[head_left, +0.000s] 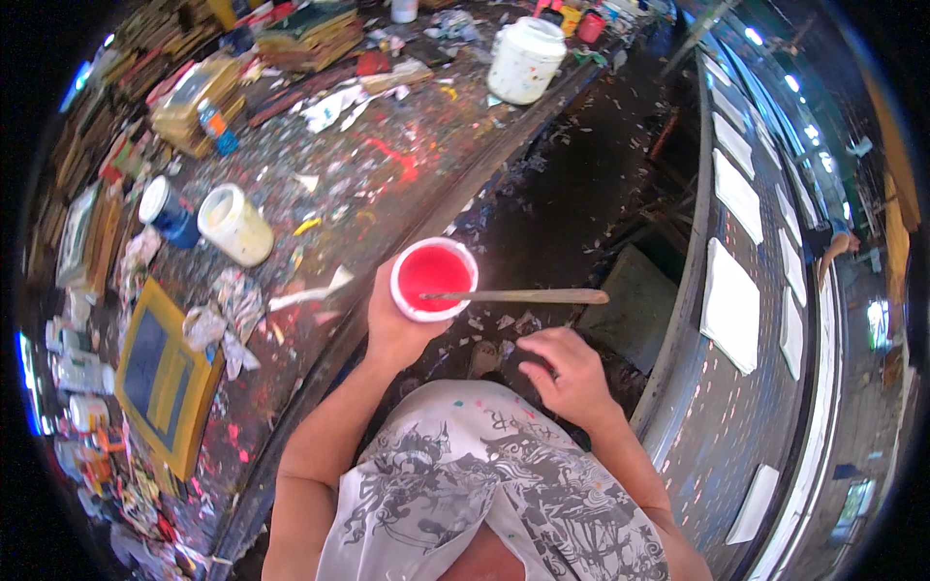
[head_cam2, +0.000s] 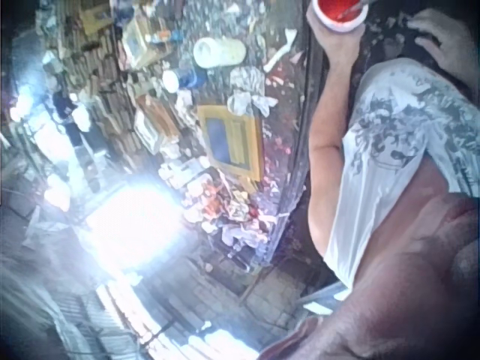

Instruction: The person holds a small white container filled with red paint and stirs it with a wooden stick. They repeatedly lift the stick to check the paint's consistency and scrape the sides of the container. The person moves between a long workbench with white cloths and a cluttered table with paint supplies.

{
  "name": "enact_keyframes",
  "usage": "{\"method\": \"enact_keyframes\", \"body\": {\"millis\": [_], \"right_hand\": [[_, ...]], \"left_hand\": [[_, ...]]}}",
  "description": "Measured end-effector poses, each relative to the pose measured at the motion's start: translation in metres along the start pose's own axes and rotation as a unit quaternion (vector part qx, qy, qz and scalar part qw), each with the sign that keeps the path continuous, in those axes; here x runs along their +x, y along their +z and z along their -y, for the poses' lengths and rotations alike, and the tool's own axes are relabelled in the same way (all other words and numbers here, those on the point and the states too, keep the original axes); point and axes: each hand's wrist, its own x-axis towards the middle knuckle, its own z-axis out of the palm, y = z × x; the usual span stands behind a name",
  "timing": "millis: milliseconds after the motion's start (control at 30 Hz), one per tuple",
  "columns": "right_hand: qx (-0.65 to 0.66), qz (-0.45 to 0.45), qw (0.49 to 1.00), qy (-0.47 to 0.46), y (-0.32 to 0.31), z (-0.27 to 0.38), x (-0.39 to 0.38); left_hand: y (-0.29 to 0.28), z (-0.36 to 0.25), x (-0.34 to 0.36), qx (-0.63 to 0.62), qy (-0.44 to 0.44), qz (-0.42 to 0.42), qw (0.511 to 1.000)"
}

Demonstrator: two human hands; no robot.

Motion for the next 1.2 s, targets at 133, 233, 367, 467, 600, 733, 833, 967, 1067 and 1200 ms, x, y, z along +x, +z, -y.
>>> {"method": "enact_keyframes", "body": {"millis": [133,233,367,467,600,733,833,967,1067,1200], "right_hand": [[-0.045,0.022,0.995,-0.091,-0.005,-0.036,0.010],[-0.050,0.013,0.991,-0.120,-0.014,-0.070,0.022],[-0.060,0.011,0.993,-0.104,-0.041,-0.126,0.040],[-0.075,-0.008,0.992,-0.102,-0.068,-0.173,0.053],[-0.088,-0.022,0.993,-0.077,-0.104,-0.233,0.059],[-0.094,0.012,0.995,-0.042,-0.140,-0.280,0.048],[-0.109,0.000,0.994,-0.021,-0.168,-0.310,0.036],[-0.139,-0.033,0.989,0.048,-0.199,-0.341,0.015],[-0.147,-0.056,0.982,0.101,-0.212,-0.358,-0.001],[-0.146,-0.085,0.972,0.165,-0.222,-0.377,-0.015]], "left_hand": [[0.026,0.001,0.023,-0.042,-0.045,0.027,0.998],[0.046,-0.001,0.041,-0.057,-0.053,0.042,0.996],[0.082,-0.008,0.073,-0.035,-0.076,0.045,0.995],[0.118,-0.011,0.100,-0.049,-0.075,0.035,0.995],[0.170,0.001,0.140,-0.011,-0.052,0.037,0.998],[0.232,0.018,0.167,-0.030,-0.063,0.044,0.997],[0.284,0.023,0.188,-0.071,-0.062,0.083,0.992],[0.356,0.019,0.212,-0.110,-0.072,0.140,0.981],[0.399,0.023,0.236,-0.085,-0.079,0.208,0.971],[0.461,0.040,0.267,-0.115,-0.090,0.267,0.952]]}}
